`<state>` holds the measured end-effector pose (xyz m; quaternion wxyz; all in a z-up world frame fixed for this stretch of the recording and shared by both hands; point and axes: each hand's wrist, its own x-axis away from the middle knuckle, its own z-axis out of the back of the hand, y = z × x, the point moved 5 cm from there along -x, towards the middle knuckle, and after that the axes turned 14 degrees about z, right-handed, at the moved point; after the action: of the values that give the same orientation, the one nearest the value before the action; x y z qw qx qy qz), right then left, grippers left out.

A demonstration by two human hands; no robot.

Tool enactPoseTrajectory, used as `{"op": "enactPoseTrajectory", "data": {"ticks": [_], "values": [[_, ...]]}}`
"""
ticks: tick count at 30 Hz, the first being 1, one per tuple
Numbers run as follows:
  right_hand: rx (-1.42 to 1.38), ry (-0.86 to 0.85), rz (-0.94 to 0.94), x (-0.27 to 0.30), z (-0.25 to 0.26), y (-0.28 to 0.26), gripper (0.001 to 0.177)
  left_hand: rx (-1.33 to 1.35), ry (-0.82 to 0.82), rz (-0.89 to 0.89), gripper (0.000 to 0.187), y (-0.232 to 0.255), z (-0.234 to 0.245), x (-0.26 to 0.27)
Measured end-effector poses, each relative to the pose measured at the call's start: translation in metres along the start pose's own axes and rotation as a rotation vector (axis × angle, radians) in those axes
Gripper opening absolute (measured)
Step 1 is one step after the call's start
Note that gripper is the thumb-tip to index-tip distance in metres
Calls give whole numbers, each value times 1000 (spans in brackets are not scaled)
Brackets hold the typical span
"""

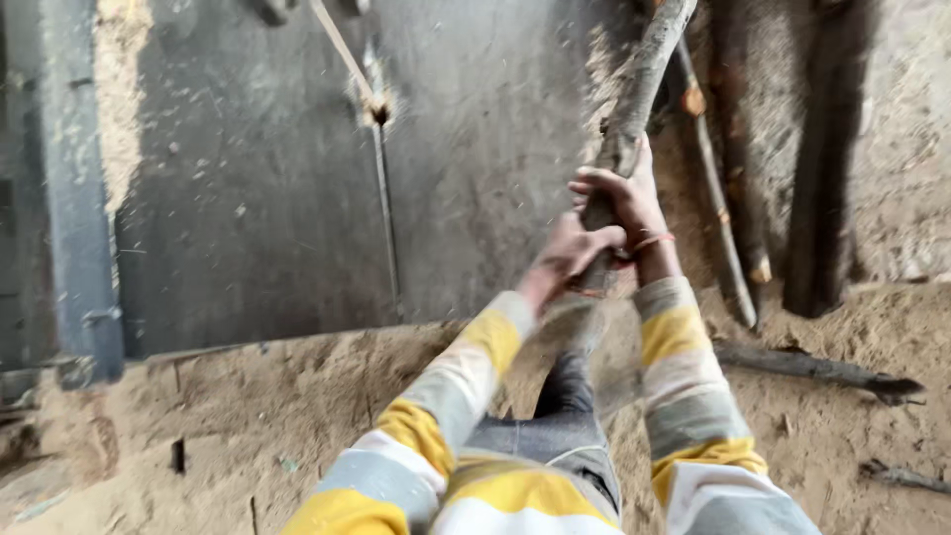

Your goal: The person feeds a large log into a bandsaw, guiding it with both hands to cut it into smaller pieces. The person repeatedly positions and pushes the log through the saw blade, then removes the cut sections.

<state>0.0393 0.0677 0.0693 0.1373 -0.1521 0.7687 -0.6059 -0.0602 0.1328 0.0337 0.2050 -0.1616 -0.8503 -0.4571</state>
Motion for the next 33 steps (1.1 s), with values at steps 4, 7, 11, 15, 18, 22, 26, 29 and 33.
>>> {"op": "enactPoseTrajectory", "data": {"ticks": [4, 7, 11, 15, 18, 22, 26, 29, 33], "values": [[386, -19, 152, 81, -70, 25, 117, -23, -60, -56, 36, -44, 73, 83], [619, -23, -90, 167, -113, 44, 121, 49, 21, 46, 55, -100, 90, 175], [754, -217, -194, 258, -160, 26, 121, -37, 170, -46, 60, -128, 89, 279], [662, -378, -84, 303, -202, 23, 117, 184, 228, -39, 60, -151, 97, 345], [512, -355, -247, 345, -231, 44, 118, 350, 279, 112, 53, -180, 121, 394], [349, -369, 11, 411, -274, 52, 119, 243, 395, 144, 51, -229, 155, 462], [245, -332, -294, 455, -306, 71, 123, -11, 427, -96, 53, -242, 178, 504], [323, -350, -289, 453, -320, 82, 123, -88, 418, -165, 50, -223, 196, 514], [409, -338, -79, 414, -337, 84, 125, 45, 437, 85, 49, -199, 218, 492]]}}
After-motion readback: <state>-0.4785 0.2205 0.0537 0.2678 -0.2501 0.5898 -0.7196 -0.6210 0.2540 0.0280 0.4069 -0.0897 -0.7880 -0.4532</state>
